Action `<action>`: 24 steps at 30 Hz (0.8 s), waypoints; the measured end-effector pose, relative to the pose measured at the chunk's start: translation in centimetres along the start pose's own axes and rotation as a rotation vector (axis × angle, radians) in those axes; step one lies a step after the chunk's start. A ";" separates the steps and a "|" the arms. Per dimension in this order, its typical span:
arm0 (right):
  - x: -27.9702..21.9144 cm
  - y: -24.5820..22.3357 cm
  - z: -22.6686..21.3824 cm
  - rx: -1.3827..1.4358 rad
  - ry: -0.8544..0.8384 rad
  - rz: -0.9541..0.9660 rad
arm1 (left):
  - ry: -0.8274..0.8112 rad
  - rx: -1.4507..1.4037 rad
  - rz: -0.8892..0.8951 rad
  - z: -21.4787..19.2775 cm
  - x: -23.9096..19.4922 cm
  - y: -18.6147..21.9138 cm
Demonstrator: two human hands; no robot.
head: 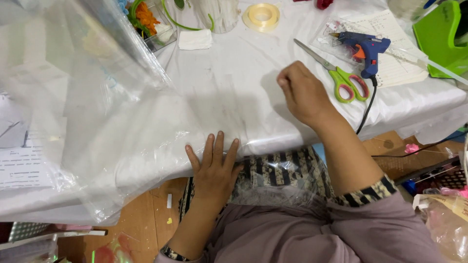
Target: The person wraps a white cylindrical object with clear plastic film and secures it with a cream-colored ribbon. They then use a hot glue gun to apply adhesive to the ribbon and press it onto the cylinder. The person handles the cylinder, plastic film, ribbon, and glue gun throughout the process.
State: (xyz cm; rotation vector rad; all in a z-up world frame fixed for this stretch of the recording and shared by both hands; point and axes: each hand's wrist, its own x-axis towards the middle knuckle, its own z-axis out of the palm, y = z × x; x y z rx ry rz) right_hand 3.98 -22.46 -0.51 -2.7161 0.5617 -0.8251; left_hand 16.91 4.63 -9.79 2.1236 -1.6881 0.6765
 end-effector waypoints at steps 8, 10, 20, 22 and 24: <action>-11.1 4.8 -2.3 0.004 0.250 0.103 | 0.061 -0.119 -0.004 -0.4 2.9 -0.6; -11.4 3.3 -2.0 -0.076 0.204 0.078 | 0.052 -0.128 -0.003 -0.1 4.0 -0.7; -16.4 1.2 -0.6 -0.323 0.020 0.053 | -0.193 -0.136 -0.046 0.5 4.0 -0.9; -17.0 1.2 -0.7 -0.312 0.047 0.048 | -0.230 -0.157 -0.051 0.4 3.8 -0.7; -17.3 1.4 -0.8 -0.289 0.076 0.065 | -0.233 -0.135 -0.046 0.5 3.6 -0.6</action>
